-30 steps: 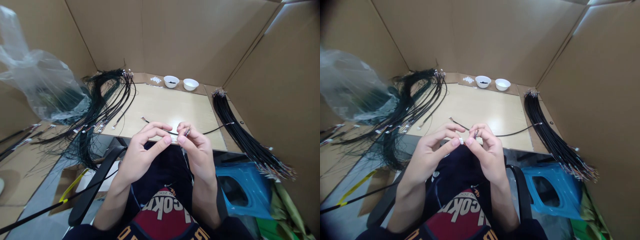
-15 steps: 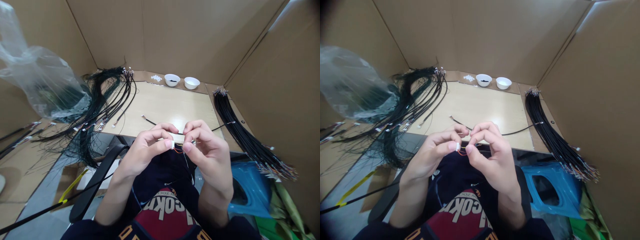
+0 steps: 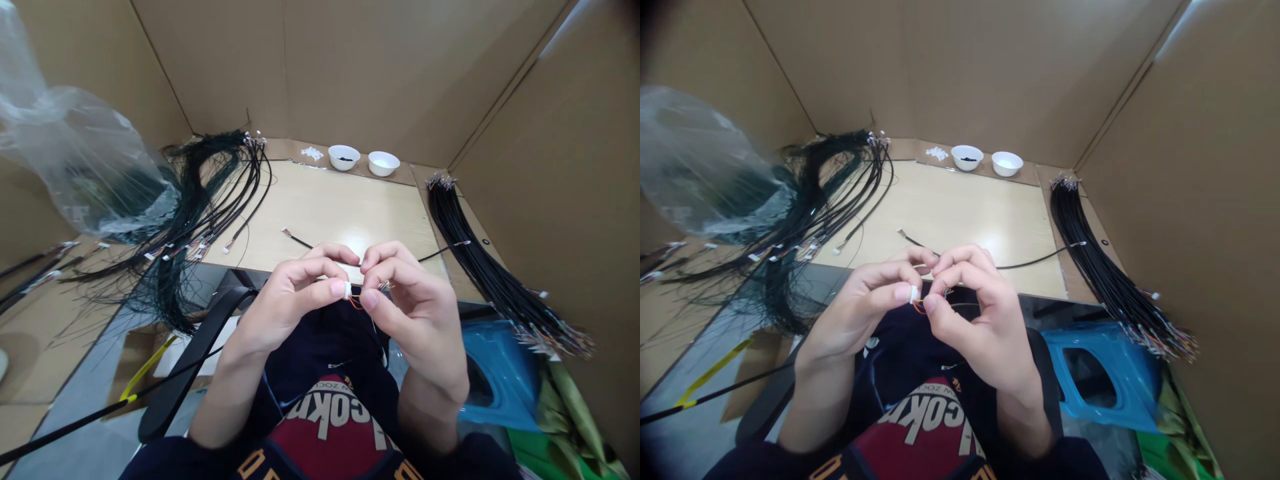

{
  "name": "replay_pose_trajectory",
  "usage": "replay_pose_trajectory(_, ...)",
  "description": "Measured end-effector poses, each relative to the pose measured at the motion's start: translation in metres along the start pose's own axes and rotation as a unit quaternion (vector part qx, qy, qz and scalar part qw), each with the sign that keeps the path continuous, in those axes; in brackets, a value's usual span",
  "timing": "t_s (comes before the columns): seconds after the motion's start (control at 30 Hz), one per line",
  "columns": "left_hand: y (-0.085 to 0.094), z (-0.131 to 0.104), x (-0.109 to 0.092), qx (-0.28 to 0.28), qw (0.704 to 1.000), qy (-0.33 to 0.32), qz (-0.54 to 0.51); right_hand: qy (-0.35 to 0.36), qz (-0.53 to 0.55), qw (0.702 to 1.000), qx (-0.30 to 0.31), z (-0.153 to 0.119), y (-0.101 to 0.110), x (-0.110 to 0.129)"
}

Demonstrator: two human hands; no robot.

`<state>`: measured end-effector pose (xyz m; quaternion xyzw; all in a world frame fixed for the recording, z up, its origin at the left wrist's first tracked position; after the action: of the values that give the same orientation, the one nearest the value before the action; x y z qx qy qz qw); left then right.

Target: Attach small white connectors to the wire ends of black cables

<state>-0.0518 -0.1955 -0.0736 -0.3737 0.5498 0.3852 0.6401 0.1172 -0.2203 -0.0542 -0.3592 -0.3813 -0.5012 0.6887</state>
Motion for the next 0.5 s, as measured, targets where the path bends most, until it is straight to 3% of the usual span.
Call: replay_pose_trajectory(0.5,-0.0002,0.0013,0.0036,0.015,1.0,-0.009,0.005,-0.02,0.039,0.999,-0.004,-0.0018,0.0017,-0.0065)
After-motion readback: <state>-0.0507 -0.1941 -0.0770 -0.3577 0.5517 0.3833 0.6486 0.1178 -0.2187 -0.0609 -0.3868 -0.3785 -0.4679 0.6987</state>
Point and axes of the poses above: each hand's wrist, its own z-axis towards the middle knuckle, its own y-axis out of the back of the hand, x = y × z, the point moved 3 cm from there along z, towards the middle knuckle, and after that the axes turned 14 degrees about z, right-handed, at the moved point
